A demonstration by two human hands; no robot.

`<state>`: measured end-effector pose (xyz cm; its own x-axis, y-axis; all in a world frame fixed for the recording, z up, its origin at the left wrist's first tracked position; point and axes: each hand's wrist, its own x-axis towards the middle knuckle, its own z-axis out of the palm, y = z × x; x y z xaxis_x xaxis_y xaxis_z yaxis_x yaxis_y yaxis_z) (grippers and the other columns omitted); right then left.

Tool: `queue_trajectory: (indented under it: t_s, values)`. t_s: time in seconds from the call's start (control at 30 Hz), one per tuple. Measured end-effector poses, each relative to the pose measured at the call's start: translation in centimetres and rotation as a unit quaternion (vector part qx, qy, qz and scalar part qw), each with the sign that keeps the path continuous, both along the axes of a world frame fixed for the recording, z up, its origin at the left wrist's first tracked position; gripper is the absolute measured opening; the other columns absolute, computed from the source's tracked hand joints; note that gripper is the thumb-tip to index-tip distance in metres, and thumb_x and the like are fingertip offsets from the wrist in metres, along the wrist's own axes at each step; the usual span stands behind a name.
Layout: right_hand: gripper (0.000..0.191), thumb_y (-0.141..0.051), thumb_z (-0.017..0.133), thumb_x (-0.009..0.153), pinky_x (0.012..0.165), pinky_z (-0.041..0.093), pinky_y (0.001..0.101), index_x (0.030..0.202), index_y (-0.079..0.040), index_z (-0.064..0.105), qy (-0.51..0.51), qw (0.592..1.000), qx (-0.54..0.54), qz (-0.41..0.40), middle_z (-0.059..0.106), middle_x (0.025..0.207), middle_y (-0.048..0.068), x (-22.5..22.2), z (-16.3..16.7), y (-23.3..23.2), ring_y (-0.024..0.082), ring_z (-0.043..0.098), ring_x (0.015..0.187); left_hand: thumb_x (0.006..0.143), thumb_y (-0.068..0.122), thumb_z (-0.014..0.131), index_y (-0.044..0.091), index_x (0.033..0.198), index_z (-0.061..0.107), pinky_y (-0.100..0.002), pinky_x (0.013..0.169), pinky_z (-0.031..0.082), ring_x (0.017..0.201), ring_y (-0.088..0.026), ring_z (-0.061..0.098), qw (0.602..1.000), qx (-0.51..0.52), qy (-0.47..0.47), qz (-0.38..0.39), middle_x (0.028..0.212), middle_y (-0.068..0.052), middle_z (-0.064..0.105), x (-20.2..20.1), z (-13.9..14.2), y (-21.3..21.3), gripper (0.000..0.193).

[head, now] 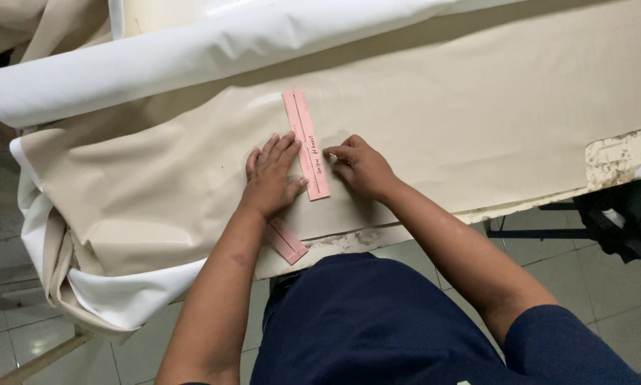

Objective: The person uses a pink ruler and a marking tool to draw straight lines on a large piece of light-colored fabric laid on a table. They repeatedly reposition the ruler and mark along its edge, creating a series of parallel lines across the fabric surface.

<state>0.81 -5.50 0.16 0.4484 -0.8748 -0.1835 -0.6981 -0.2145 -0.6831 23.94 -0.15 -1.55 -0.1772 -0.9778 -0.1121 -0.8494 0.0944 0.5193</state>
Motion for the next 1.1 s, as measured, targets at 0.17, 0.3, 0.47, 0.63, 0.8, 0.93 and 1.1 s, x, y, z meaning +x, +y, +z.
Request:
queue_trajectory:
  t_s: [0.17,0.3,0.47,0.63,0.8,0.93,1.1]
  values:
    - [0.048,-0.021,0.067,0.093,0.094,0.052,0.0359,0.139,-0.032,0.064,0.053,0.995,0.050,0.061,0.055,0.119,0.009,-0.1,1.1,-0.4,0.026,0.063,0.101,0.081,0.043,0.074,0.024,0.157,0.036,-0.058,0.122,0.000,0.156,-0.023,0.016,0.998,0.037,-0.045,-0.019,0.167,0.004,0.027,0.2,0.9,-0.7,0.087]
    - [0.055,-0.021,0.064,0.094,0.098,0.049,0.0370,0.146,-0.037,0.057,0.084,0.991,0.075,0.073,0.051,0.124,0.012,0.5,1.9,-0.8,0.028,0.061,0.105,0.080,0.043,0.077,0.027,0.157,0.036,-0.063,0.121,-0.003,0.157,-0.025,0.014,0.998,0.033,-0.050,-0.010,0.167,0.007,0.027,0.5,1.4,-1.6,0.089]
    - [0.059,-0.019,0.065,0.092,0.098,0.050,0.0367,0.148,-0.035,0.054,0.071,0.992,0.076,0.069,0.052,0.124,0.012,0.5,1.9,-0.8,0.028,0.062,0.106,0.076,0.044,0.080,0.028,0.158,0.037,-0.063,0.122,-0.003,0.157,-0.025,0.015,0.999,0.027,-0.030,-0.005,0.167,0.009,0.028,0.6,1.3,-1.6,0.094]
    - [0.059,-0.020,0.066,0.092,0.097,0.050,0.0368,0.148,-0.034,0.054,0.062,0.994,0.070,0.063,0.053,0.124,0.011,0.1,1.7,-0.5,0.027,0.062,0.107,0.074,0.047,0.082,0.028,0.156,0.038,-0.064,0.121,-0.006,0.157,-0.026,0.013,1.000,0.019,-0.021,0.009,0.166,0.008,0.030,0.2,1.0,-1.3,0.095]
    - [0.063,-0.023,0.071,0.089,0.096,0.052,0.0379,0.148,-0.035,0.054,0.053,0.995,0.061,0.062,0.053,0.124,0.010,0.1,1.9,-0.3,0.027,0.063,0.107,0.075,0.046,0.081,0.029,0.156,0.041,-0.064,0.121,-0.006,0.158,-0.027,0.012,1.000,0.012,-0.020,0.005,0.167,0.007,0.030,0.2,1.0,-1.2,0.092]
    - [0.068,-0.033,0.080,0.083,0.092,0.053,0.0398,0.146,-0.038,0.055,0.093,0.993,0.044,0.054,0.052,0.125,0.010,0.5,2.3,0.2,0.028,0.063,0.105,0.075,0.045,0.081,0.029,0.155,0.042,-0.064,0.120,-0.006,0.157,-0.027,0.011,1.000,0.012,-0.022,0.006,0.167,0.007,0.029,0.0,0.9,-1.1,0.090]
    - [0.073,-0.037,0.083,0.079,0.089,0.054,0.0408,0.146,-0.038,0.055,0.104,0.994,0.018,0.042,0.052,0.127,0.009,0.7,2.6,1.0,0.028,0.064,0.106,0.079,0.045,0.079,0.030,0.153,0.046,-0.062,0.124,-0.004,0.158,-0.027,0.016,0.999,0.013,-0.036,0.033,0.164,0.007,0.034,-0.7,0.6,-0.2,0.082]
